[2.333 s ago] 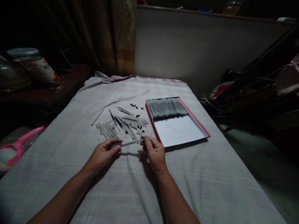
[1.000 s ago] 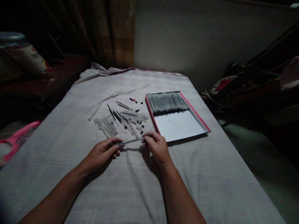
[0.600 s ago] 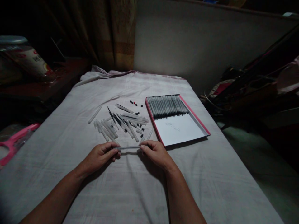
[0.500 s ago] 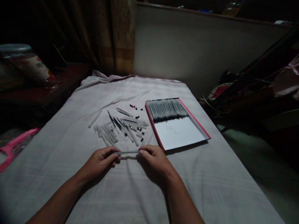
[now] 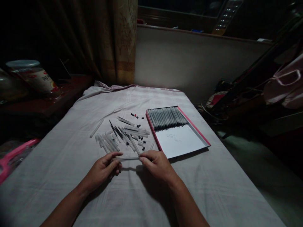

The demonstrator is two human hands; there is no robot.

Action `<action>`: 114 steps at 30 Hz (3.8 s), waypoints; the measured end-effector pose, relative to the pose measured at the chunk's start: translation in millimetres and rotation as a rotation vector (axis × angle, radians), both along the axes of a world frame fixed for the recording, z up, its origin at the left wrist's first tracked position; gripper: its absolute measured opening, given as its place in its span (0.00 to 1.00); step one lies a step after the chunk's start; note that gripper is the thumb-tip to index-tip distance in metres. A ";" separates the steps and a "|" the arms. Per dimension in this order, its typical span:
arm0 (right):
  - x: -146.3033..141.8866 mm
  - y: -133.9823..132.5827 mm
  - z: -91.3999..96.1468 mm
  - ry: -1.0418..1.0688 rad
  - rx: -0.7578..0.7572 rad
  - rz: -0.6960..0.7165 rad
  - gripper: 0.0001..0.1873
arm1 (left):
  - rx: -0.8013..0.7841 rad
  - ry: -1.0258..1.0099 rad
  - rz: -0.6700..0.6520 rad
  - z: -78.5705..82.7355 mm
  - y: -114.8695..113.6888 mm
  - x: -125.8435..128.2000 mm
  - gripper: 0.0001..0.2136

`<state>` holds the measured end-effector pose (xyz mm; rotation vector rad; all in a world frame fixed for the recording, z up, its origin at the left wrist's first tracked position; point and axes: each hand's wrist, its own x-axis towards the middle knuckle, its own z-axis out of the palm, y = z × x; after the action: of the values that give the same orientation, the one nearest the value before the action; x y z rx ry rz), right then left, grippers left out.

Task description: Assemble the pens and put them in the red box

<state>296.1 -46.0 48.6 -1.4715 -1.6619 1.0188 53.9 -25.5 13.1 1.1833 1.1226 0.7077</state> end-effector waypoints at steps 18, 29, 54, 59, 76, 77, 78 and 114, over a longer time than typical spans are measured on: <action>44.1 141.0 -4.4 -0.650 -0.007 -0.762 0.20 | -0.250 -0.478 0.219 12.3 21.8 -17.5 0.18; -4.0 27.4 27.6 -0.888 -0.159 -0.166 0.14 | -0.265 -0.488 0.226 12.6 21.3 -16.9 0.15; -26.3 28.8 0.8 0.014 0.047 -0.070 0.15 | 0.740 0.460 0.059 2.2 3.2 -11.2 0.12; -19.8 46.0 -2.8 -0.784 -0.032 -0.192 0.10 | 0.680 0.404 0.199 -1.2 9.1 -12.9 0.12; -27.2 47.3 4.3 -0.957 -0.171 -0.118 0.11 | 0.770 0.454 0.249 -14.2 15.7 -16.4 0.13; -26.7 46.0 5.0 -0.959 -0.164 -0.121 0.11 | 0.774 0.455 0.255 -14.7 15.9 -16.7 0.13; -25.7 44.3 5.4 -0.959 -0.158 -0.123 0.11 | 0.779 0.455 0.262 -15.1 16.1 -16.9 0.13; -34.1 37.9 11.5 -1.082 -0.148 -0.010 0.13 | 0.821 0.515 0.209 -11.7 14.5 -17.5 0.13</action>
<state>262.0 -8.2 60.1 -2.3503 -2.2838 0.2869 36.4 -11.0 1.3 2.0418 1.4463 1.1203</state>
